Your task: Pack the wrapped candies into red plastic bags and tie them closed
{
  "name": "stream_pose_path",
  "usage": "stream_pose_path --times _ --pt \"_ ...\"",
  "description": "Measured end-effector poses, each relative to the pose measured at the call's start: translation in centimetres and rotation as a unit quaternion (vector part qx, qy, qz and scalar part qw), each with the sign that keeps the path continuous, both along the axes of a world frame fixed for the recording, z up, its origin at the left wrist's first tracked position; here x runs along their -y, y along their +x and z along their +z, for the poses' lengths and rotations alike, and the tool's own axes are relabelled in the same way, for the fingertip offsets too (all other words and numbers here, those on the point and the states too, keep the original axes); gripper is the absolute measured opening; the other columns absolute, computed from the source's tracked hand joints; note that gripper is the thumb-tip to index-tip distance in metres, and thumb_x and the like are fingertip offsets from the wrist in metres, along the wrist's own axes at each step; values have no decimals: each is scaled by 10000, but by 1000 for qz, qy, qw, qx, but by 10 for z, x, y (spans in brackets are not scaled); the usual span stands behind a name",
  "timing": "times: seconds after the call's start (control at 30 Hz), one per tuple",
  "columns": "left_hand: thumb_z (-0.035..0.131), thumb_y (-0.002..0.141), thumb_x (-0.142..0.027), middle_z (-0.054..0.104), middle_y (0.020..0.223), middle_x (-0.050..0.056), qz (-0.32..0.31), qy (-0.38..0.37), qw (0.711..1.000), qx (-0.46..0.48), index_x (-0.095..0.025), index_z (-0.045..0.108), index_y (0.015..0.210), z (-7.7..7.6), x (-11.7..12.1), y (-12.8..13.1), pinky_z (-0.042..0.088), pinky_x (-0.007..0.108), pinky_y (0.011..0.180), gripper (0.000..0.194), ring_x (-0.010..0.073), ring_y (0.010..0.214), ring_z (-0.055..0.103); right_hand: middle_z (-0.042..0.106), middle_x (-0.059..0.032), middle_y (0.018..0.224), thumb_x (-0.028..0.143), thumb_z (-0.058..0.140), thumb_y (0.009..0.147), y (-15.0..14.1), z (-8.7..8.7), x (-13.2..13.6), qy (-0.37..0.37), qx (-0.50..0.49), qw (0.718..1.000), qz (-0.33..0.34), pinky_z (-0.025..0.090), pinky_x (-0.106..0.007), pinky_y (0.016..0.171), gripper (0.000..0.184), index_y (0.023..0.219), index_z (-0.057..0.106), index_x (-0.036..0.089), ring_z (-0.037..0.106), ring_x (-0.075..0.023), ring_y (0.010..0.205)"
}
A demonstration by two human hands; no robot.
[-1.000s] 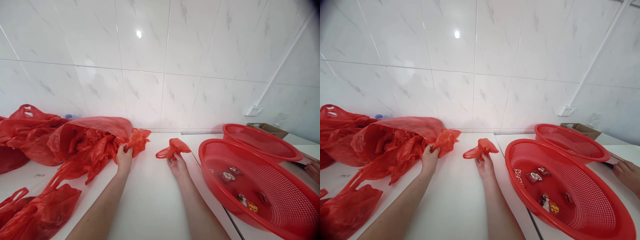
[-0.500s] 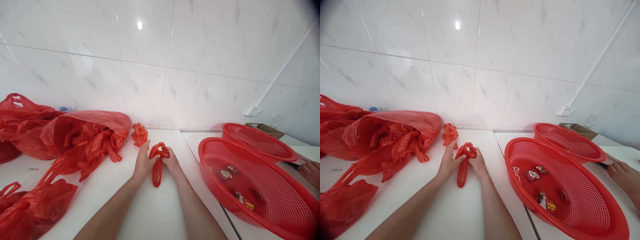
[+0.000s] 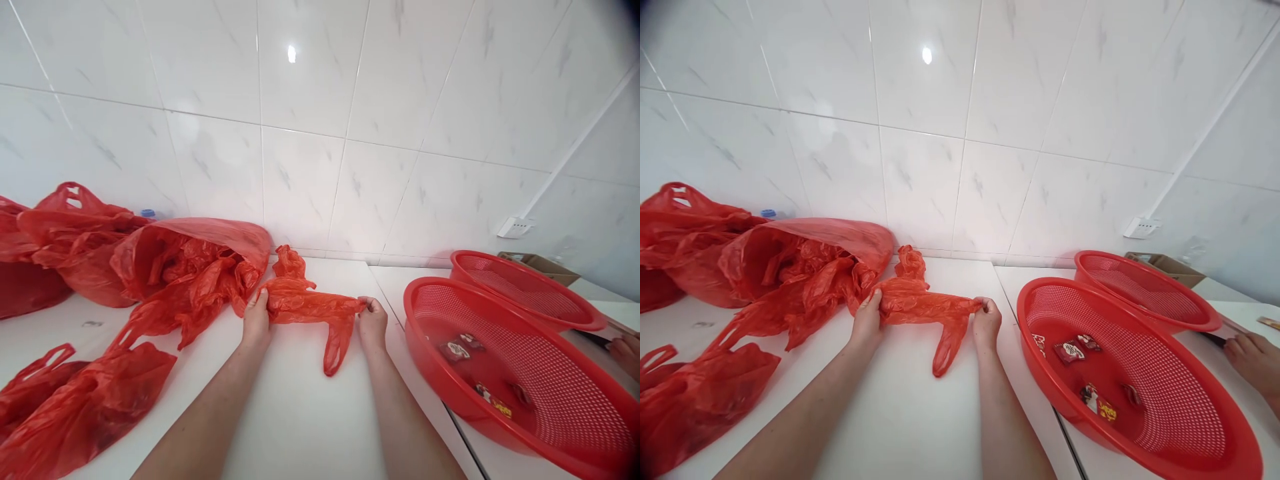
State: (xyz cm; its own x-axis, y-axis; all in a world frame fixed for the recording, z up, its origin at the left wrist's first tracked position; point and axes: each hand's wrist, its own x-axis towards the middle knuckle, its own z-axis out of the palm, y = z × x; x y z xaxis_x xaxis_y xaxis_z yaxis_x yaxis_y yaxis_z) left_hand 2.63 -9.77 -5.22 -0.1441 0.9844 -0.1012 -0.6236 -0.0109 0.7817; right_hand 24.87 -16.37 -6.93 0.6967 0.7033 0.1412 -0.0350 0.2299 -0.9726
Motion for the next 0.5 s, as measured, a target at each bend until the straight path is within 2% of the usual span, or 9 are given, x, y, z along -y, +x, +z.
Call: stream_pose_path --times 0.1,0.2,0.27,0.33,0.4,0.5 --pt "558 836 -309 669 887 52 -14 -31 999 32 -175 616 870 0 2 -3 540 279 747 149 161 822 652 612 12 709 252 593 667 -5 2 1 -12 -18 999 39 388 -231 523 166 827 613 214 508 -120 594" --pt "568 829 -257 666 844 56 -52 -50 996 47 -166 608 864 -1 5 -9 551 268 681 105 157 761 659 554 25 582 350 607 706 -10 8 8 -18 -40 996 83 338 -233 457 147 727 584 205 452 -114 501" --pt "567 823 -218 662 831 61 -81 -60 993 58 -151 605 863 -2 8 -13 551 257 637 87 149 718 659 564 2 579 412 611 728 -13 14 18 -19 -50 992 116 349 -247 459 228 665 573 196 470 -128 509" --pt "541 829 -185 660 839 59 -102 -67 990 73 -148 602 881 -2 11 -13 549 241 618 88 133 698 656 622 -41 672 479 599 753 -14 20 32 -14 -72 982 172 409 -270 519 291 742 620 189 539 -162 593" --pt "508 833 -151 659 851 51 -114 -69 987 91 -152 599 904 -2 14 -11 547 220 622 114 117 701 653 659 -75 821 547 571 771 -14 25 46 -3 -97 964 248 458 -301 610 393 922 645 192 591 -198 719" --pt "506 810 -112 662 867 49 -135 -65 983 108 -152 604 925 -1 19 -5 545 207 626 157 115 721 651 646 -78 997 523 639 735 -13 25 62 12 -109 926 361 477 -331 682 478 1107 583 227 606 -211 820"
